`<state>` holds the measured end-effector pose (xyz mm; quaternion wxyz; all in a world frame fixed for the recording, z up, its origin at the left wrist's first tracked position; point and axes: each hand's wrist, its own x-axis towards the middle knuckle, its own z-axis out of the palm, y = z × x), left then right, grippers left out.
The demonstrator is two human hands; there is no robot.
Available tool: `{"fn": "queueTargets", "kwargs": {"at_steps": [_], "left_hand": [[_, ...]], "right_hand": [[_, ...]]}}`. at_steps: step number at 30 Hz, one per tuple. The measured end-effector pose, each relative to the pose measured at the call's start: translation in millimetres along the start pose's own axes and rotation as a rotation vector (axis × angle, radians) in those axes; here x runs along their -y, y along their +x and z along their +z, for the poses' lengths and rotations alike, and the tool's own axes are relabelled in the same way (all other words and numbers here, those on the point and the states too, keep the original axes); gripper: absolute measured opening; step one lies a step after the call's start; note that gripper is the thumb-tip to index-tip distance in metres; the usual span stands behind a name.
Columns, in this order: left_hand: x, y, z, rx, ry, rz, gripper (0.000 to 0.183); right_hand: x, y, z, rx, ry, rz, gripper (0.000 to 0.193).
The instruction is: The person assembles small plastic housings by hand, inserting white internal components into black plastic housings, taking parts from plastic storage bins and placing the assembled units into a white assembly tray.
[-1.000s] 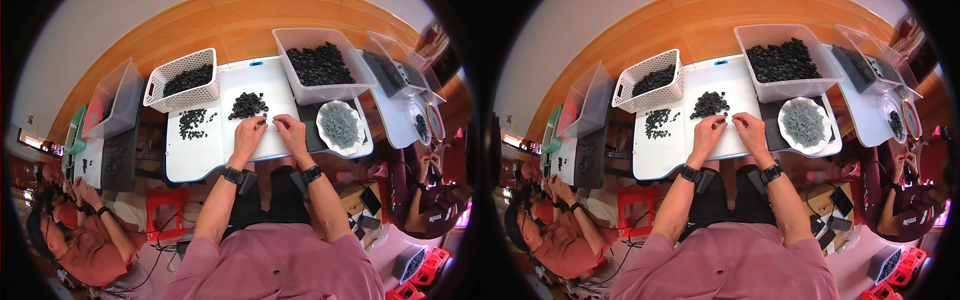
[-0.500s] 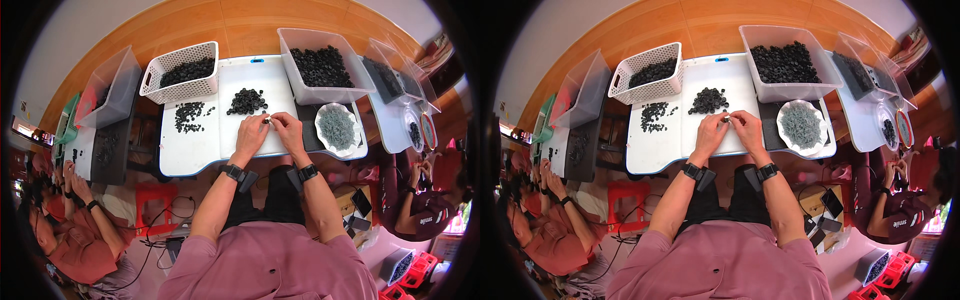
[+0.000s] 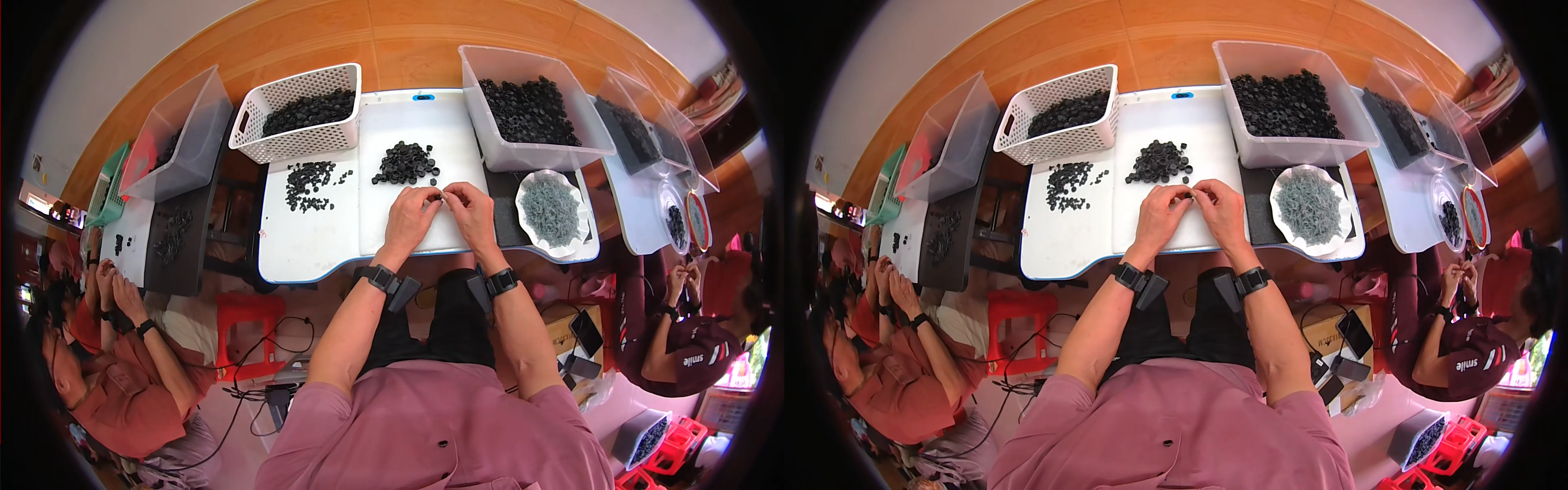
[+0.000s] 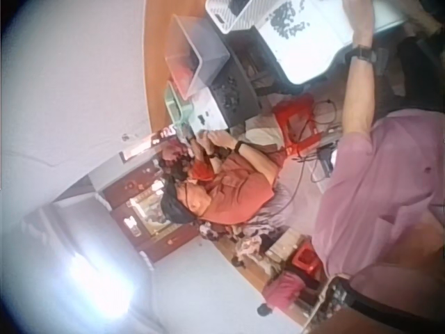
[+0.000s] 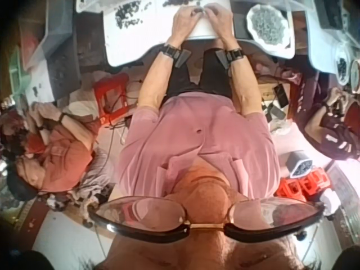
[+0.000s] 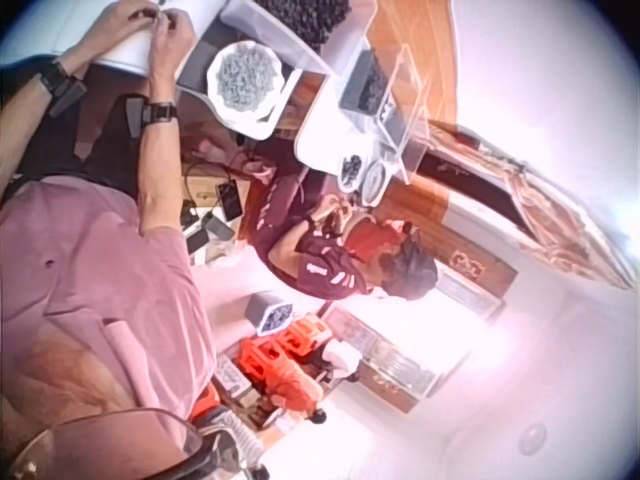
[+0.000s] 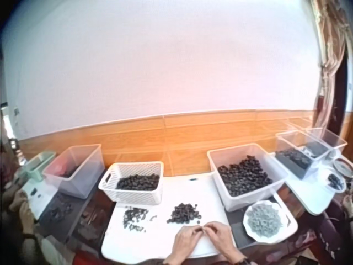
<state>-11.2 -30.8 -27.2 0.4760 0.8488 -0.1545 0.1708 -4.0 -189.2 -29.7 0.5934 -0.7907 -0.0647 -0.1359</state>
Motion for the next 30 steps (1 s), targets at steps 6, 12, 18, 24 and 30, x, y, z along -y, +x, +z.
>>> {"fn": "queueTargets", "kwargs": {"at_steps": [6,12,18,24,30], "left_hand": [[1.6,0.5,0.7,0.015,0.004,0.011,0.02],[0.6,0.6,-0.4,0.039,0.012,-0.047,0.02],[0.3,1.4,-0.7,0.012,-0.031,-0.061,0.021],[1.0,0.2,-0.8,0.013,-0.044,-0.097,0.021],[3.7,0.1,0.9,0.005,-0.008,-0.061,0.021]], "right_hand": [[0.0,0.7,-0.9,-0.036,0.022,0.021,0.01],[2.6,0.0,-1.7,-0.025,0.023,0.053,0.011],[-1.8,1.4,-1.2,-0.019,0.016,0.066,0.011],[1.6,-2.0,-1.1,-0.015,-0.012,0.031,0.011],[3.3,-2.1,-0.2,0.012,-0.047,-0.042,0.01]]}}
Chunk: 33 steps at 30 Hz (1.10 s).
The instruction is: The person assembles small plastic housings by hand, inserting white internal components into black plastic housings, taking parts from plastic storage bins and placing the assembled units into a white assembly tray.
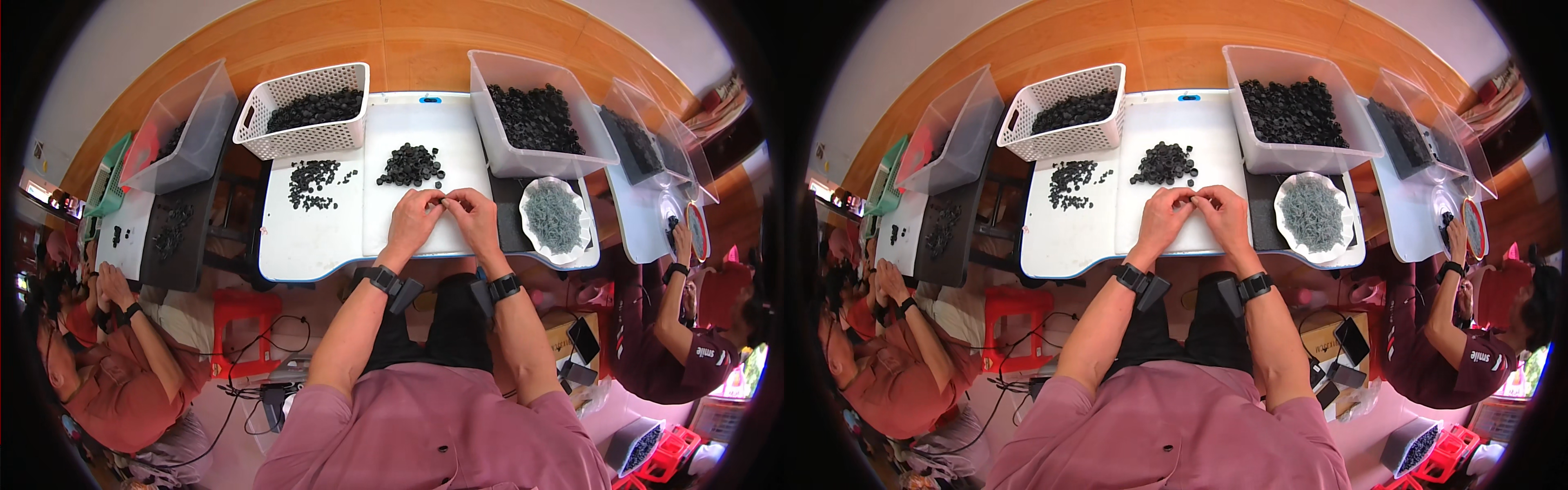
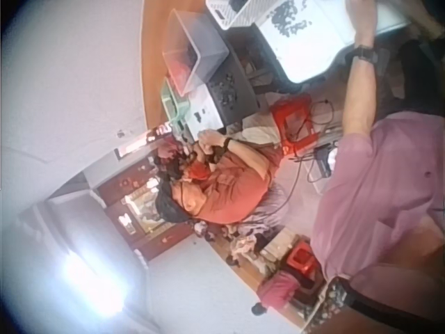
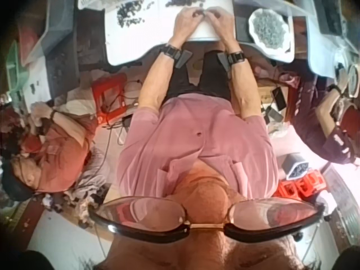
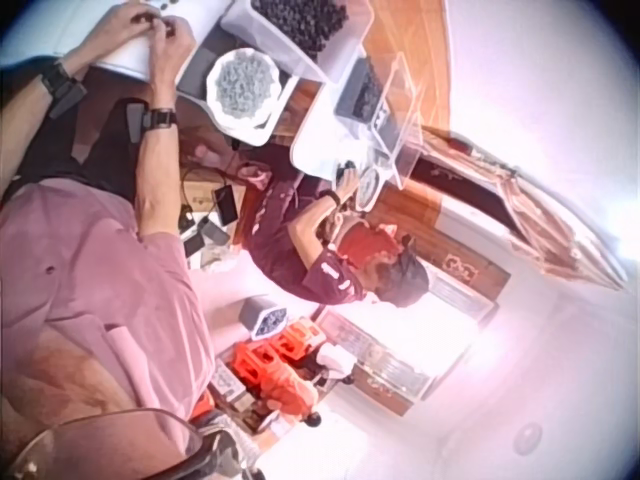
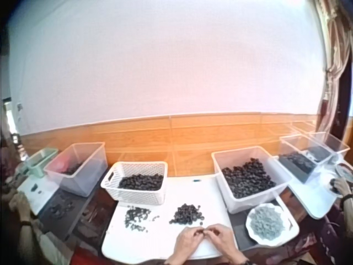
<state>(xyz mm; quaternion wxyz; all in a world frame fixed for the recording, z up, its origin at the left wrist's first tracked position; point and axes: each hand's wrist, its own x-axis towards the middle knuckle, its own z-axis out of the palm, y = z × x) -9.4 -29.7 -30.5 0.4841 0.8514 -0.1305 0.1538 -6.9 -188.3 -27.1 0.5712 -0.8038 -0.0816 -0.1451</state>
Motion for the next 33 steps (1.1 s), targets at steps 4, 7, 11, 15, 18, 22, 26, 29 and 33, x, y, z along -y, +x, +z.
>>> {"fn": "queueTargets", "kwargs": {"at_steps": [4,7,11,15,18,22,26,29,33], "left_hand": [[0,0,0,0.001,-0.01,-0.006,0.021],[1,-1,-1,-0.002,-0.025,-0.039,0.021],[1,-1,1,-0.001,-0.011,-0.027,0.02],[3,-1,0,0.016,-0.009,-0.037,0.021],[1,-1,1,-0.007,-0.044,-0.011,0.022],[-6,0,0,0.002,-0.175,-0.161,0.023],[-3,1,-2,-0.028,-0.195,-0.074,0.02],[1,2,-2,-0.04,-0.193,-0.044,0.019],[-1,0,-3,-0.035,-0.168,-0.038,0.019]], "right_hand": [[-4,3,-4,-0.023,0.075,0.074,0.011],[-1,2,-3,-0.002,0.065,0.103,0.011],[-2,1,-3,0.038,0.03,0.072,0.011],[-4,2,-1,0.055,0.023,0.048,0.011],[-6,3,-2,0.022,0.093,0.068,0.011],[-14,3,-4,0.006,0.147,0.085,0.013],[-14,5,-5,0.146,0.323,0.164,0.014],[-14,6,-5,0.179,0.414,0.173,0.015],[-12,7,-7,0.185,0.434,0.169,0.016]]}}
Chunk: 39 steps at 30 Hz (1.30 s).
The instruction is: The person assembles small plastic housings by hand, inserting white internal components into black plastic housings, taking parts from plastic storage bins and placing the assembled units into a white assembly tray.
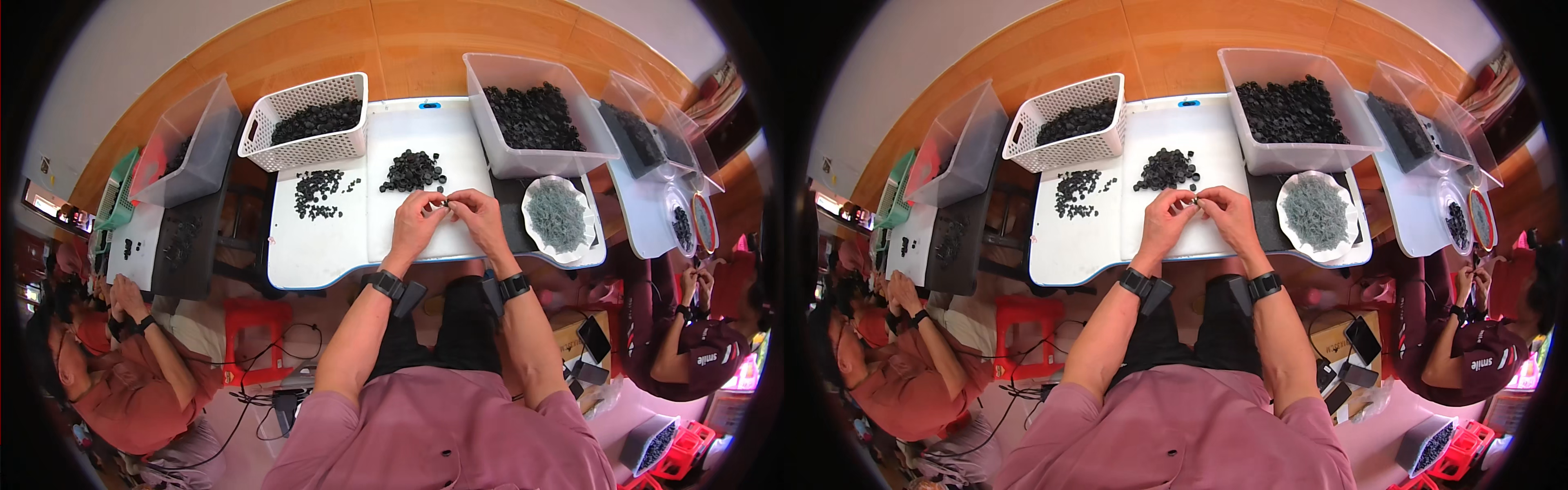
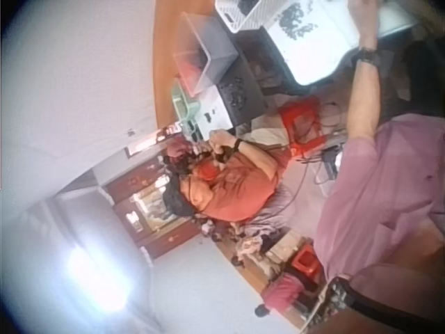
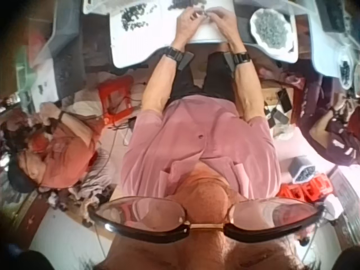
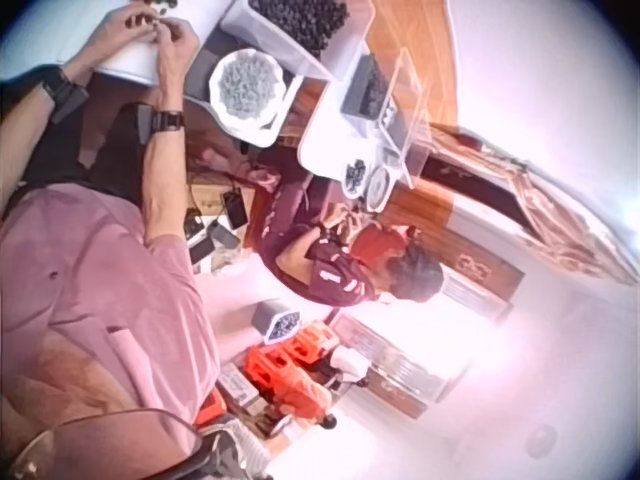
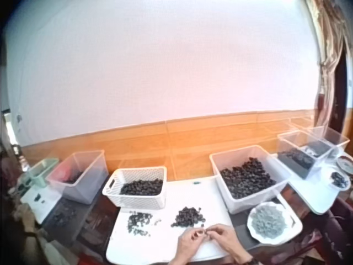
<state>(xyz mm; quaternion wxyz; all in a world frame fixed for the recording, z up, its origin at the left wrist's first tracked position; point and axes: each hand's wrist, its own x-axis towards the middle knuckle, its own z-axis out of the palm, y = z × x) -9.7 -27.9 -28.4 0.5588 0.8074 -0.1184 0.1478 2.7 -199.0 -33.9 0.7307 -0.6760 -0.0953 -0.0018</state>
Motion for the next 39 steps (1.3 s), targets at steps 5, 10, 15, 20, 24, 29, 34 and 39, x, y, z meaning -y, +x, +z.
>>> {"fn": "queueTargets", "kwargs": {"at_steps": [5,10,15,20,24,29,34,39], "left_hand": [[-1,-2,4,0.018,-0.022,-0.033,0.022],[8,5,-11,-0.314,-0.118,-0.146,0.017],[18,15,-61,-0.237,0.195,-0.158,0.021],[23,29,-73,-0.086,0.378,-0.043,0.029],[29,37,-75,0.045,0.521,0.011,0.031],[20,36,-71,0.049,0.515,-0.038,0.03],[15,40,-73,0.072,0.555,-0.032,0.027],[1,17,-49,-0.124,0.456,0.125,0.024]], "right_hand": [[0,-1,0,-0.094,-0.092,0.016,0.017],[2,0,1,-0.269,-0.214,-0.028,0.017],[7,-4,1,-0.295,-0.242,-0.056,0.018],[7,-5,0,-0.29,-0.264,-0.066,0.018],[4,-4,1,-0.295,-0.258,-0.081,0.018],[6,-6,1,-0.294,-0.274,-0.112,0.018],[10,-7,1,-0.284,-0.313,-0.074,0.018],[8,-9,0,-0.294,-0.287,-0.084,0.018]]}}
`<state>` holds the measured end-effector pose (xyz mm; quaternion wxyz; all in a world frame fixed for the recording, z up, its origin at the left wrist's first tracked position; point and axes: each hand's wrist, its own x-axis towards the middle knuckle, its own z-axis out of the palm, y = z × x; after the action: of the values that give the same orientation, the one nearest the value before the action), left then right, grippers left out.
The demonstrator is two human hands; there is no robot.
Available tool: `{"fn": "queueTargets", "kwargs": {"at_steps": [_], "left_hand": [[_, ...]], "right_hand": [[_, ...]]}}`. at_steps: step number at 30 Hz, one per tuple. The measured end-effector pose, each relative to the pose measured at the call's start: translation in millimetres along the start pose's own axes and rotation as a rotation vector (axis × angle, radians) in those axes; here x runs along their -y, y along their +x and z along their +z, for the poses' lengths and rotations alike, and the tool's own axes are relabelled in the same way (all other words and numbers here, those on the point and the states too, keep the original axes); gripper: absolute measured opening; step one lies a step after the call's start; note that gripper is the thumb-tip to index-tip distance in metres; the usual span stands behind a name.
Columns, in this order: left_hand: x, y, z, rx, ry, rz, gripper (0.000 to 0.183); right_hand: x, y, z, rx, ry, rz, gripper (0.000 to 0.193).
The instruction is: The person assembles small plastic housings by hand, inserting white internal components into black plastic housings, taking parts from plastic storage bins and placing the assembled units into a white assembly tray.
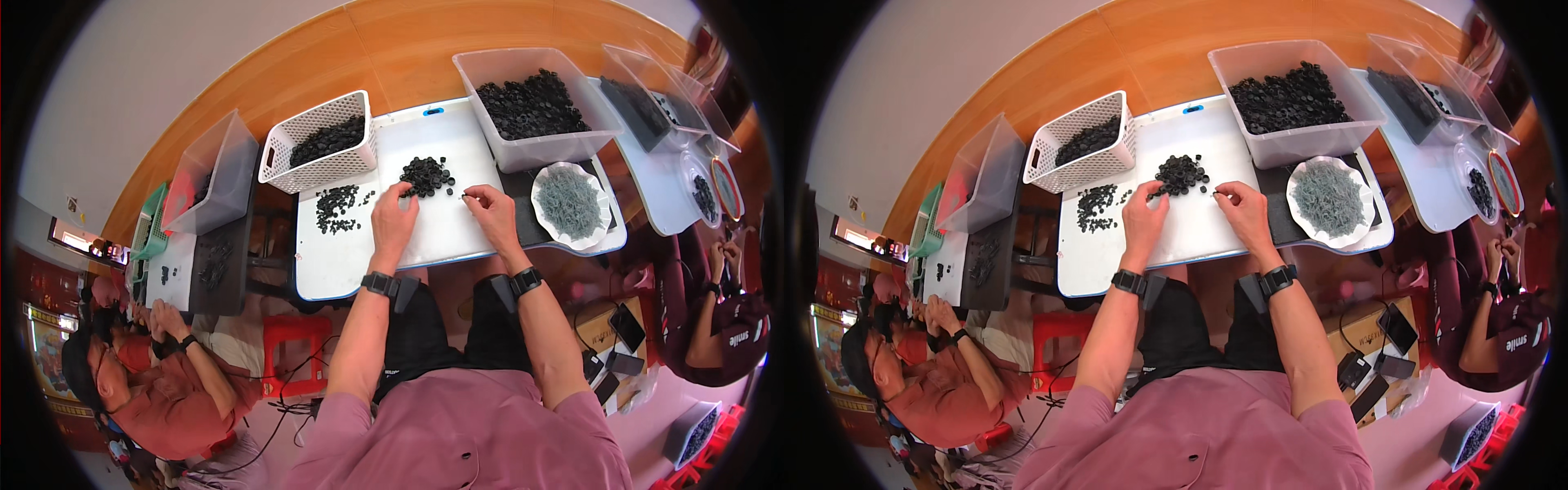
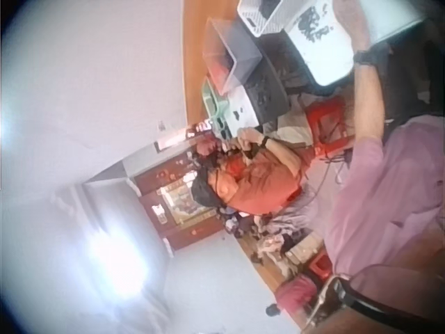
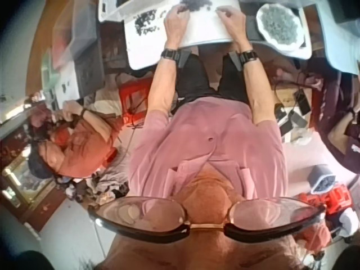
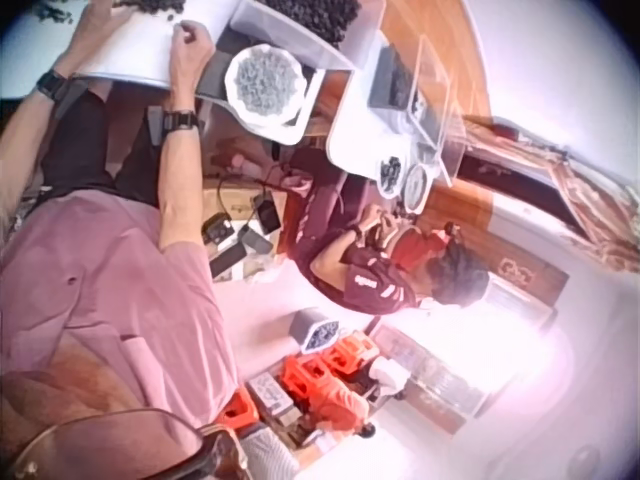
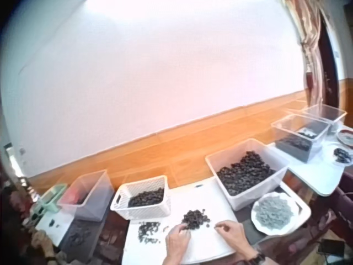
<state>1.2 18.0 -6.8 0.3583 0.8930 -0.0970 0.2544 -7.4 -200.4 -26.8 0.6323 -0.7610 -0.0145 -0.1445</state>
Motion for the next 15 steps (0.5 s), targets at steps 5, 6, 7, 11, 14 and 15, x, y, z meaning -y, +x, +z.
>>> {"fn": "queueTargets", "kwargs": {"at_steps": [5,6,7,11,14,15], "left_hand": [[-31,-18,23,0.093,-0.293,-0.204,0.024],[-31,-19,28,0.079,-0.317,-0.177,0.024],[-33,-20,31,0.075,-0.323,-0.186,0.024],[-32,-26,38,0.082,-0.359,-0.14,0.024],[-30,-26,40,0.093,-0.383,-0.131,0.024],[-29,-26,41,0.1,-0.394,-0.138,0.024]], "right_hand": [[0,1,2,0.016,-0.004,-0.01,0.017],[0,0,2,0.015,0.01,0.0,0.017],[0,0,2,0.015,0.023,0.01,0.016],[-2,-2,4,0.025,0.057,0.005,0.015],[-1,-2,4,0.061,0.032,-0.059,0.015],[-1,-3,4,0.073,0.015,-0.073,0.016]]}}
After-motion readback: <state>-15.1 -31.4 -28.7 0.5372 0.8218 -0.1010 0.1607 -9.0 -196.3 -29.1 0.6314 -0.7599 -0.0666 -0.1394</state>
